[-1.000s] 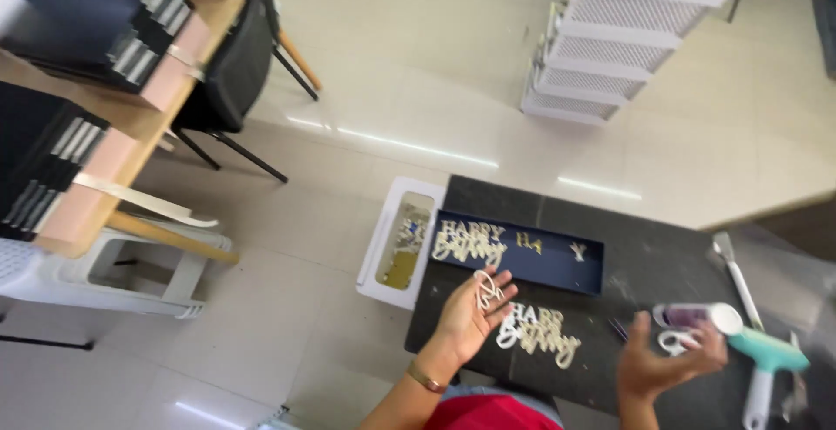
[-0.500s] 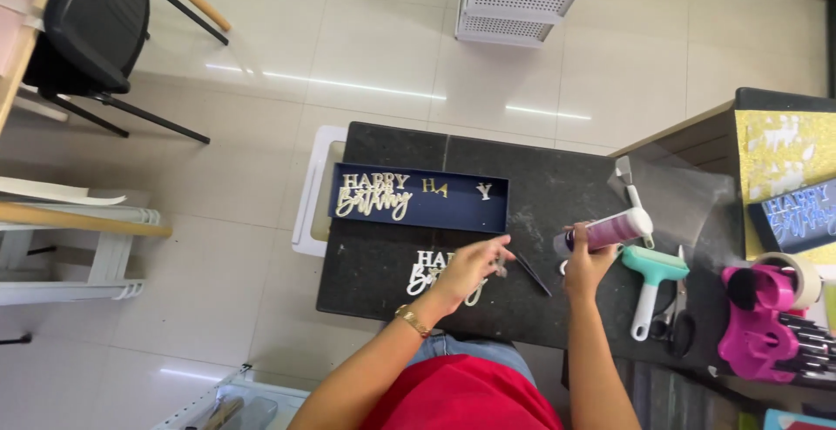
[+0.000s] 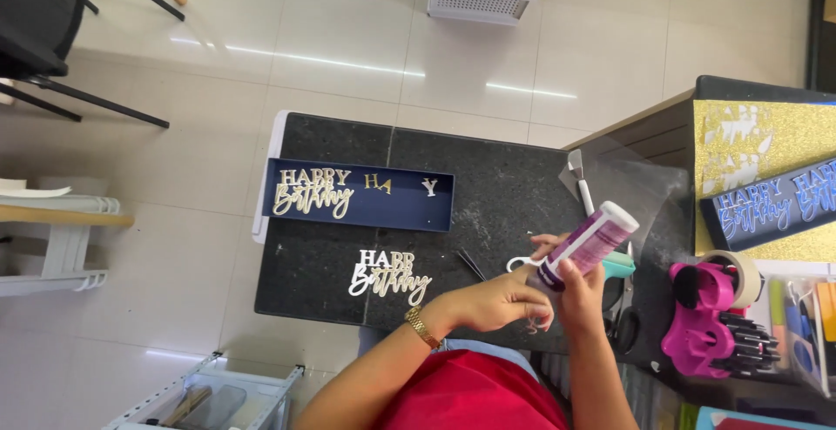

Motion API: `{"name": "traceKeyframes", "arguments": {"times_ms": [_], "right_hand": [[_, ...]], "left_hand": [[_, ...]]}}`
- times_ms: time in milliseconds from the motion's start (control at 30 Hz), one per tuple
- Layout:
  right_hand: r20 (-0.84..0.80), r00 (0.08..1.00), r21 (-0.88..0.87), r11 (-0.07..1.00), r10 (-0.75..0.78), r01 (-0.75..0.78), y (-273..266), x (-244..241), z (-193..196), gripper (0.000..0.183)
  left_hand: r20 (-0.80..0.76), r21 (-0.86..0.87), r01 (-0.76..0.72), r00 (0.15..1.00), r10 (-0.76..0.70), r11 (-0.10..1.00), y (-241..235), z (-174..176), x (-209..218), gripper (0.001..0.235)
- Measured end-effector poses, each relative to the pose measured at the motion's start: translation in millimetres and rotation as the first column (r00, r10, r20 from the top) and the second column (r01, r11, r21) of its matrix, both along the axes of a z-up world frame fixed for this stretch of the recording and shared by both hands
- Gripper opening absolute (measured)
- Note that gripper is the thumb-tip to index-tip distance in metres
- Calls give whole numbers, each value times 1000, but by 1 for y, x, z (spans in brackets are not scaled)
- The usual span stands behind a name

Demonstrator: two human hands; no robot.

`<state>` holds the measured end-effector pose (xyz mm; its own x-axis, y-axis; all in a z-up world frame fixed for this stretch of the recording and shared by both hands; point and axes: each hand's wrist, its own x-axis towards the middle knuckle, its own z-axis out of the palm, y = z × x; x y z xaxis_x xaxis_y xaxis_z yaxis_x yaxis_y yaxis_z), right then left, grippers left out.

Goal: Applying glue to the back of decorative 'Happy Birthday' cutouts and layering them on top of each other.

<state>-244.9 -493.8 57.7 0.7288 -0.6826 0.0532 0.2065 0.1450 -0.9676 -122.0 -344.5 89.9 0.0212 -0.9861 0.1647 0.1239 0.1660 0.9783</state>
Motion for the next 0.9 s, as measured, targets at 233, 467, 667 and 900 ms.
{"name": "traceKeyframes", "arguments": {"times_ms": [233, 467, 667, 900], "right_hand": [[-89, 837, 160, 821, -540, 548, -110, -3, 65, 15], [-18, 913, 196, 894, -407, 402, -108, -17, 36, 32], [-65, 912, 162, 898, -404, 409, -96, -39, 6, 36], [16, 964, 131, 956, -266, 261, -57, -26, 35, 69]], "left_hand": [[31, 382, -120, 993, 117, 916, -2, -50, -4, 28], [665, 243, -305, 743, 71, 921, -48, -116, 29, 24], [719, 327, -344, 695, 5, 880, -37, -106, 27, 23], [-472, 681, -293, 525, 708, 671, -14, 4, 25, 39]]}}
